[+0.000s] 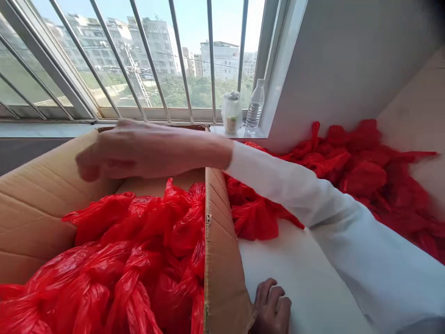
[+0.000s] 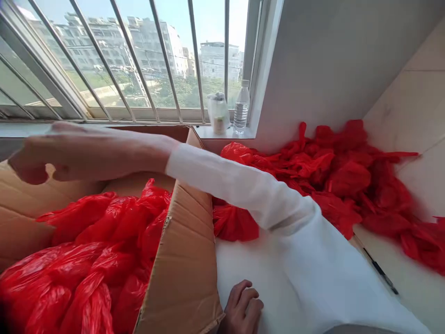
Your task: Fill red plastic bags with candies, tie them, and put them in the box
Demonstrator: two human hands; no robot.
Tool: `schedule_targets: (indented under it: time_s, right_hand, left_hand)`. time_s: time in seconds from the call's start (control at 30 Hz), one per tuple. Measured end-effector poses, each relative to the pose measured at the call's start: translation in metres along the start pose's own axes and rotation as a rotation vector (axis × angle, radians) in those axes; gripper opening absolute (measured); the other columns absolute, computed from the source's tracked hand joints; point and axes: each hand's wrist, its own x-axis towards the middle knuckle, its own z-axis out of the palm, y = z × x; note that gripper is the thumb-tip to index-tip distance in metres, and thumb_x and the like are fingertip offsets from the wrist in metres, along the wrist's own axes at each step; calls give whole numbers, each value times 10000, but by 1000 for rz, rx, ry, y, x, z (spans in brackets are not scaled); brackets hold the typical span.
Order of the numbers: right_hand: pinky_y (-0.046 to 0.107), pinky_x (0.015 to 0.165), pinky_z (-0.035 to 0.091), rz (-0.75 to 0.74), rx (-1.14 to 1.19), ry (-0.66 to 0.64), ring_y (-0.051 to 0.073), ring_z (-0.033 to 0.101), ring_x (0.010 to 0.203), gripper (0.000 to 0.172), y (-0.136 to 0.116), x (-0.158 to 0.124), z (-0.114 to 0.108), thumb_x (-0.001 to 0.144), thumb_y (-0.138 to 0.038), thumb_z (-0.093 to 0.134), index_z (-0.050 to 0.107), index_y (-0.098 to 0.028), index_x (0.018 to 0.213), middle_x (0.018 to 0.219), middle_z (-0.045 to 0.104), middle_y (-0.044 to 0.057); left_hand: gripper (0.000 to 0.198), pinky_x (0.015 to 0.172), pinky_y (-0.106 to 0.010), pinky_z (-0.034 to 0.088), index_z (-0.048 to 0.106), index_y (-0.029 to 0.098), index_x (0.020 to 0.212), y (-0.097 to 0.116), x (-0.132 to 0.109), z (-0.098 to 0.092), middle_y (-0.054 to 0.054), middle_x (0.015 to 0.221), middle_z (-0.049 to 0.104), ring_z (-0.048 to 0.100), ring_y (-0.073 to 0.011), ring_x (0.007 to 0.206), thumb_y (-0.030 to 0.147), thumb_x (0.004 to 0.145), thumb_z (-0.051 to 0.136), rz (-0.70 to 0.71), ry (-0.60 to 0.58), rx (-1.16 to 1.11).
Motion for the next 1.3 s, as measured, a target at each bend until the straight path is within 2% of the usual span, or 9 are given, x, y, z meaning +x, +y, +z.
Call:
schedule_targets:
  time_s: [0.23,0.33,0.5,0.6,0.7,0.9,1.07,1.17,1.3]
  right_hand:
    - [258,662,470,200,182,-27,171,629,747,244,133,-160,-51,812,-435,612,723,-222,855,773,694,19]
    - [287,705,481,291,228,-120,190,636,784,216,163,-203,-43,810,-399,627,720,-219,886,841,703,36]
    - [317,735,491,431,303,207,221,629,921,417,148,-187,26,845,-458,593,613,-208,1178,1101,670,93]
    - [308,725,451,425,177,323,219,625,861,237,128,-152,43,872,-365,575,639,-189,1017,944,687,73]
    - [259,596,384,396,181,334,163,580,647,120,114,-142,35,888,-257,539,606,-201,805,694,629,5]
    - [254,619,408,202,127,400,149,567,688,185,97,-232,36,942,-194,405,560,-211,845,783,611,18]
    - [322,837,519,303,201,388,218,619,1020,232,109,-317,48,903,-300,538,578,-236,1122,1108,641,75]
    - [350,932,503,435,336,449,228,591,1128,259,124,-334,41,936,-342,463,602,-258,1138,1213,616,78]
    - [337,829,538,626,580,490,217,639,994,272,139,-313,35,929,-355,438,592,-207,1098,1131,648,102]
  left_hand:
    - [244,721,-294,560,571,176,811,-4,9,-9,-38,734,629,657,-200,832,3,857,405,17,18,-59]
    - [296,711,-297,552,560,180,792,-3,9,-5,-37,717,617,650,-200,834,-19,863,353,11,43,-33]
    - [290,780,-315,560,589,182,878,1,21,-13,-59,817,642,635,-212,944,15,893,353,22,-75,-33]
    - [267,835,-315,559,607,172,977,2,42,-32,-88,932,657,605,-225,1066,39,897,389,29,-152,-49]
    - [301,900,-311,535,596,178,1087,6,62,-52,-93,1040,643,576,-217,1135,16,868,469,-54,-126,-3]
    - [325,918,-330,517,523,177,1190,23,80,-70,-102,1164,572,597,-195,1071,81,880,522,-329,97,49]
    - [264,964,-325,451,528,191,1156,33,94,-67,-83,1178,532,543,-183,1110,102,910,490,-366,49,36]
    - [221,970,-337,431,536,212,1128,36,111,-61,-60,1150,539,513,-187,1121,136,928,480,-349,-70,-21]
    - [206,908,-381,449,527,213,1121,45,138,-42,-53,1092,566,508,-217,1042,244,917,533,-341,-231,-49]
